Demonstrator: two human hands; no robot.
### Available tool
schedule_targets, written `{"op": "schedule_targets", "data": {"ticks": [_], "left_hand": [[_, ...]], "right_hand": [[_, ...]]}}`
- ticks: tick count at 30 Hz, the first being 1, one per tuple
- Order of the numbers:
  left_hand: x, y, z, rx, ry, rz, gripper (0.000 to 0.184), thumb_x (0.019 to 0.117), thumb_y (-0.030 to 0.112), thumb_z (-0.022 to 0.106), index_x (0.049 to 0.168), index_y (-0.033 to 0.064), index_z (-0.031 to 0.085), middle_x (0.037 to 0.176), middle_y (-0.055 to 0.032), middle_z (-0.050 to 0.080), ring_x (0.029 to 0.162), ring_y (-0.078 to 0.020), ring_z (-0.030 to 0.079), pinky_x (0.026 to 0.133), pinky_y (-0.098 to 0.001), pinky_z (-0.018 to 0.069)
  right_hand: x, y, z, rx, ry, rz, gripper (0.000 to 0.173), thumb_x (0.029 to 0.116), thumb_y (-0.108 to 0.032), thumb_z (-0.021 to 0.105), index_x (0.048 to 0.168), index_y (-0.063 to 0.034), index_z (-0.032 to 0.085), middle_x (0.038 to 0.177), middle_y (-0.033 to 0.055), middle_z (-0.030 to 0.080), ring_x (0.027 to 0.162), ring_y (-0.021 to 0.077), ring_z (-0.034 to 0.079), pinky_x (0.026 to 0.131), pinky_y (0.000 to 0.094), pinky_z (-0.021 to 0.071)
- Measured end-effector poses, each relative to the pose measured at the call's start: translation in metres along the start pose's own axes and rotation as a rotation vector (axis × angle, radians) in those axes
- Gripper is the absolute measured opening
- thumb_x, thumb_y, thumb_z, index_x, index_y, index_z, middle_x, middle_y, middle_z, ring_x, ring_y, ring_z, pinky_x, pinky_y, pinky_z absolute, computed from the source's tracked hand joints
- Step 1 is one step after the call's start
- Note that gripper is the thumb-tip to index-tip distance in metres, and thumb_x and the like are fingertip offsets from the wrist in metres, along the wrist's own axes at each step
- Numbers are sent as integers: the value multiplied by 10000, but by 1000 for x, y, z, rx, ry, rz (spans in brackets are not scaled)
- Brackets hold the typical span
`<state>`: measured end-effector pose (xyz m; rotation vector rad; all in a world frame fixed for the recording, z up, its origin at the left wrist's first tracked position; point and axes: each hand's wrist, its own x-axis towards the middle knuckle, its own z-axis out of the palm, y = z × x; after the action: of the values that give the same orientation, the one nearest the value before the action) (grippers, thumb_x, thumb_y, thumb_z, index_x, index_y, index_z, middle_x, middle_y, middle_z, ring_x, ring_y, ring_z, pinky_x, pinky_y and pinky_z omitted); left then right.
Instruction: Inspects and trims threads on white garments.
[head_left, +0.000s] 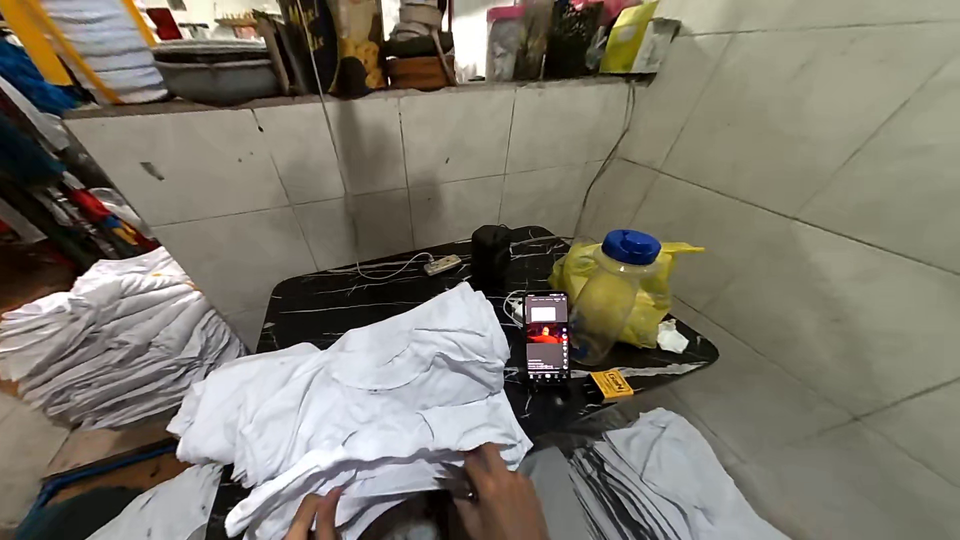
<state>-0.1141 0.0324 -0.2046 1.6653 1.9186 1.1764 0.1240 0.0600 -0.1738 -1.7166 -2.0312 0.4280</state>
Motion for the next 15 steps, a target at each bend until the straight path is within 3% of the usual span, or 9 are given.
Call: {"op": "schedule_targets", "data": {"ticks": [2, 4, 5, 6, 8, 9, 10, 13, 15], "left_hand": [[9, 5, 2, 8, -82, -41, 449, 1054, 360, 542, 978, -53, 698, 667, -139, 671, 516, -219, 667, 532, -444, 598], [19, 8, 1, -20, -112, -17, 433, 897, 373, 773, 920, -48, 680, 707, -170, 681, 562, -269, 672, 588, -503, 582], [23, 10, 2, -65, -84, 16, 439, 837, 340, 838, 928, -50, 658, 710, -155, 677, 552, -249, 663, 569, -472, 580], [26, 12, 3, -157, -41, 41, 420, 830, 262, 853, 980, -62, 632, 713, -125, 681, 529, -203, 658, 530, -415, 588], [32, 20, 4, -430, 25, 25, 434, 893, 51, 763, 1204, -88, 493, 774, -92, 715, 569, -178, 709, 524, -362, 631], [36, 23, 5, -543, 34, 10, 512, 914, -28, 701, 1312, -63, 381, 847, -97, 734, 655, -206, 747, 587, -378, 655], [40, 22, 7, -605, 43, 40, 554, 918, -71, 666, 1343, -39, 313, 921, -93, 737, 744, -221, 763, 674, -393, 667], [47, 11, 23, -520, 36, 272, 419, 931, -24, 648, 1263, -21, 392, 1112, -90, 722, 973, -192, 743, 862, -383, 635], [52, 5, 36, -361, -26, 428, 284, 973, 63, 631, 1223, -42, 544, 1227, -133, 691, 1107, -185, 692, 955, -371, 589]], "right_hand": [[5, 12, -5, -10, 138, -36, 305, 766, -170, 831, 1030, -37, 753, 1142, 205, 695, 641, 319, 704, 563, 506, 594], [14, 20, -3, 17, 305, -78, 353, 715, -94, 826, 1053, -61, 730, 1097, 169, 704, 597, 274, 690, 495, 468, 578], [18, 23, -1, 32, 386, -90, 372, 718, -84, 819, 1074, -57, 713, 1036, 139, 713, 600, 252, 689, 479, 448, 570], [23, 24, 0, 48, 457, -86, 379, 723, -77, 810, 1086, -46, 704, 949, 109, 722, 599, 238, 685, 476, 439, 562], [31, 23, 5, 25, 570, -47, 274, 721, -108, 786, 970, -40, 694, 724, 68, 693, 548, 230, 670, 455, 433, 534], [35, 22, 10, 13, 608, -41, 207, 722, -124, 768, 894, -41, 689, 650, 60, 656, 522, 227, 656, 446, 425, 521], [38, 21, 16, 16, 638, -48, 160, 727, -125, 754, 844, -38, 689, 627, 63, 638, 514, 226, 647, 445, 421, 516], [45, 15, 33, 65, 592, -103, 194, 829, -228, 767, 932, -64, 758, 845, 99, 725, 615, 228, 703, 495, 417, 573], [44, 9, 40, 106, 391, -114, 451, 859, -409, 791, 1136, -56, 745, 1104, 164, 706, 642, 247, 703, 532, 437, 598]]}}
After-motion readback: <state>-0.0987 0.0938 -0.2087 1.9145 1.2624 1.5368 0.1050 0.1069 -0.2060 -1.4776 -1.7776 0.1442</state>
